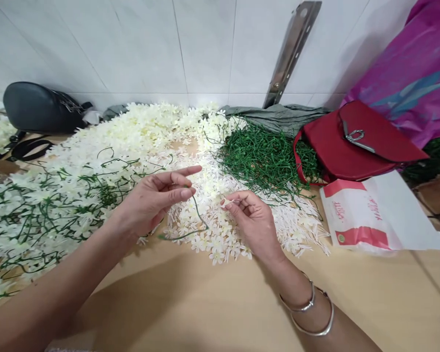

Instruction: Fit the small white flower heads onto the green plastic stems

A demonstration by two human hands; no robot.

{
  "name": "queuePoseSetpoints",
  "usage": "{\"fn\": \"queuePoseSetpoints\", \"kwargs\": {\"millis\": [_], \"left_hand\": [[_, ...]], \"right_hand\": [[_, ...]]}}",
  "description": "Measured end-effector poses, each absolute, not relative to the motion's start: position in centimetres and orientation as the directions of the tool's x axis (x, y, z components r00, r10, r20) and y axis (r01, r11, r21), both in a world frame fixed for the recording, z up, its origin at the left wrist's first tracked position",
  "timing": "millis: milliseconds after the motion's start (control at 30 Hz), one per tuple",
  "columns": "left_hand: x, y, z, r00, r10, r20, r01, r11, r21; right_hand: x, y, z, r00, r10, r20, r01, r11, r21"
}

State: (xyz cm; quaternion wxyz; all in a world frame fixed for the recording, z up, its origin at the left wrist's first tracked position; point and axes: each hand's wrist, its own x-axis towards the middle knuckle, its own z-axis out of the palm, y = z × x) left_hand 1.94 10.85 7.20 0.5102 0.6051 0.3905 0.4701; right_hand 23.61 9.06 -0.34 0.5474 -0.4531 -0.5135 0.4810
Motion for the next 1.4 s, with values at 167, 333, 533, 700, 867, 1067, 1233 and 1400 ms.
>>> {"fn": "queuePoseSetpoints", "kwargs": {"millis": [167, 333, 533, 700, 867, 1067, 1233, 1400], "left_hand": [[2.0, 8.5, 6.2, 0.241, 0.962, 0.127, -0.149, -0.093, 0.984], [2.4, 7.8, 3.7, 0.226, 0.966, 0.124, -0.177, -0.084, 0.981], [3.4, 7.1, 1.9, 0.292, 0.951, 0.099, -0.099, -0.073, 0.992], [3.6, 7.0, 1.8, 0.225, 0.974, 0.027, -0.139, 0.004, 0.990], [3.6, 7.1, 2.1, 0.218, 0.971, 0.097, -0.078, -0.081, 0.994], [3.6, 7.0, 2.4, 0.264, 0.957, 0.118, -0.007, -0.120, 0.993], [3.6, 6.8, 2.3, 0.308, 0.939, 0.153, 0.063, -0.181, 0.981], [3.5, 6.9, 2.3, 0.339, 0.918, 0.206, 0.129, -0.263, 0.956]], "right_hand": [[24.0, 9.1, -0.8, -0.008, 0.995, 0.098, -0.105, 0.096, -0.990], [24.1, 8.8, -0.9, -0.006, 0.994, 0.113, -0.109, 0.111, -0.988], [24.1, 8.5, -0.2, -0.057, 0.992, 0.112, -0.168, 0.101, -0.981], [24.1, 8.1, 0.3, -0.116, 0.990, 0.080, -0.134, 0.064, -0.989], [24.5, 7.7, 0.5, -0.209, 0.977, 0.051, -0.057, 0.040, -0.998], [24.7, 7.5, 0.6, -0.256, 0.966, 0.035, -0.030, 0.028, -0.999], [24.6, 7.7, 0.7, -0.275, 0.961, 0.024, -0.049, 0.011, -0.999], [24.5, 7.7, 1.0, -0.299, 0.954, 0.009, -0.028, 0.000, -1.000]]}}
